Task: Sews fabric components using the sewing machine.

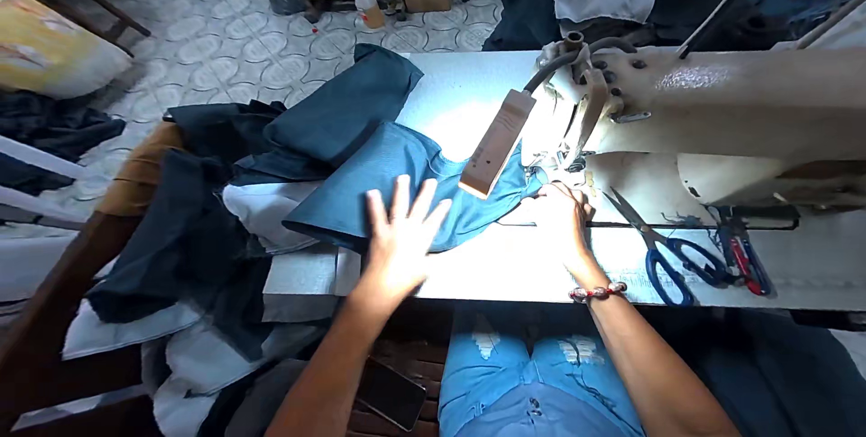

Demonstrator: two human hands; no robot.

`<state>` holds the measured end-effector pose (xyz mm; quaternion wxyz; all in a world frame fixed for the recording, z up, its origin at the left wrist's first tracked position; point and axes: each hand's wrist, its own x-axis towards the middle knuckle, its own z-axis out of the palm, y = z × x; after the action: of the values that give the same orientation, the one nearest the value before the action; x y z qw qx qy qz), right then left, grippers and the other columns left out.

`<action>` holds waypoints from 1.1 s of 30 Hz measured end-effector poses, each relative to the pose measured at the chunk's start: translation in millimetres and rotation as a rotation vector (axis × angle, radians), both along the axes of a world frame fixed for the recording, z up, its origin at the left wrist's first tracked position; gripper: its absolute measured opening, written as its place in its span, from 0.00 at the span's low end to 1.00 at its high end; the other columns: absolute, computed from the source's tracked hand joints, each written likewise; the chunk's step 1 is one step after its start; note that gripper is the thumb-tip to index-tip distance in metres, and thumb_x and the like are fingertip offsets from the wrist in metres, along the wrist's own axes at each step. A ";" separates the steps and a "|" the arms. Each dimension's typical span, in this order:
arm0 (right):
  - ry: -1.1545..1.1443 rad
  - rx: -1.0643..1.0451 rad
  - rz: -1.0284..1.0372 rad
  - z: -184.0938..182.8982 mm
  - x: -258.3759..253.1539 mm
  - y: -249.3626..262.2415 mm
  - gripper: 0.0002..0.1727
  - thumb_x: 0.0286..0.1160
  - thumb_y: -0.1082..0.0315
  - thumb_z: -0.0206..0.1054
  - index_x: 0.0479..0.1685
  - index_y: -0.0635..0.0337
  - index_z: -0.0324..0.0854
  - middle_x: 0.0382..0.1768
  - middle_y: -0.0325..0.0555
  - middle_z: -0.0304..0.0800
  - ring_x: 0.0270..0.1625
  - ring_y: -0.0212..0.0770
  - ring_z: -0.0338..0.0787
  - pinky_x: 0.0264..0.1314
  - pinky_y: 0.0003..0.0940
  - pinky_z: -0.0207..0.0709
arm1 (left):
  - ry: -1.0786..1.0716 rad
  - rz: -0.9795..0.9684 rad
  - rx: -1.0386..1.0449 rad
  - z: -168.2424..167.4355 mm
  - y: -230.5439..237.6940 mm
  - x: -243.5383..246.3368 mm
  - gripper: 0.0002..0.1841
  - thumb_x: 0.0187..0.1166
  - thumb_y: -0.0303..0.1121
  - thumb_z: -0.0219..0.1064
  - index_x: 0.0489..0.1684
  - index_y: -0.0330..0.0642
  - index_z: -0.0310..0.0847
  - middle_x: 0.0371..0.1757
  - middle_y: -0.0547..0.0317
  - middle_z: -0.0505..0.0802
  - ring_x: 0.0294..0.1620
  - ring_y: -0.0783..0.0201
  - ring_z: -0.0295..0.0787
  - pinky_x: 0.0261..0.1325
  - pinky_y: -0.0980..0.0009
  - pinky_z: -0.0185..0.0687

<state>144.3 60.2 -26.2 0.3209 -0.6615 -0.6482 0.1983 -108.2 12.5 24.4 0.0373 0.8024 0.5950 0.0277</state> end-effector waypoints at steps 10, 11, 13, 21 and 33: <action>0.548 0.165 -0.062 6.8 -11.4 -23.7 0.17 0.82 0.70 0.66 0.63 0.73 0.74 0.42 0.49 0.86 0.41 0.29 0.84 0.49 0.28 0.81 | -0.404 0.067 0.558 -8.0 -20.3 -63.1 0.12 0.83 0.24 0.59 0.46 0.28 0.91 0.41 0.38 0.95 0.46 0.45 0.94 0.71 0.47 0.75; 0.605 0.188 -0.058 10.5 -8.5 -30.8 0.19 0.80 0.72 0.66 0.65 0.73 0.73 0.46 0.48 0.87 0.45 0.26 0.85 0.52 0.25 0.81 | -0.395 0.066 0.545 -4.5 -17.5 -63.3 0.12 0.84 0.24 0.59 0.47 0.28 0.90 0.42 0.37 0.95 0.47 0.43 0.93 0.69 0.46 0.75; 0.719 0.204 0.017 9.9 -1.9 -38.4 0.25 0.74 0.72 0.67 0.69 0.67 0.68 0.48 0.38 0.85 0.47 0.20 0.84 0.53 0.20 0.80 | -0.398 0.073 0.507 -3.4 -11.9 -64.0 0.12 0.83 0.24 0.59 0.49 0.28 0.89 0.43 0.36 0.95 0.48 0.41 0.93 0.68 0.43 0.76; 0.364 0.176 0.138 -10.8 20.7 -79.7 0.31 0.65 0.77 0.69 0.72 0.81 0.69 0.38 0.50 0.88 0.38 0.28 0.83 0.44 0.21 0.78 | -0.304 0.102 0.406 -5.1 -9.1 -71.6 0.15 0.79 0.19 0.56 0.51 0.31 0.91 0.45 0.35 0.95 0.47 0.35 0.92 0.71 0.36 0.69; -0.164 0.051 0.006 18.8 0.1 -73.6 0.37 0.68 0.58 0.75 0.72 0.77 0.74 0.43 0.69 0.92 0.40 0.66 0.94 0.43 0.61 0.85 | -0.302 -0.277 -0.073 -3.8 -6.9 89.7 0.34 0.64 0.42 0.78 0.74 0.38 0.82 0.86 0.42 0.74 0.94 0.33 0.46 0.84 0.21 0.27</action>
<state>144.4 -13.3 -7.4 0.2827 -0.6653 -0.6790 0.1279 -18.5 5.7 20.7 0.1585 0.8615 0.4671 0.1208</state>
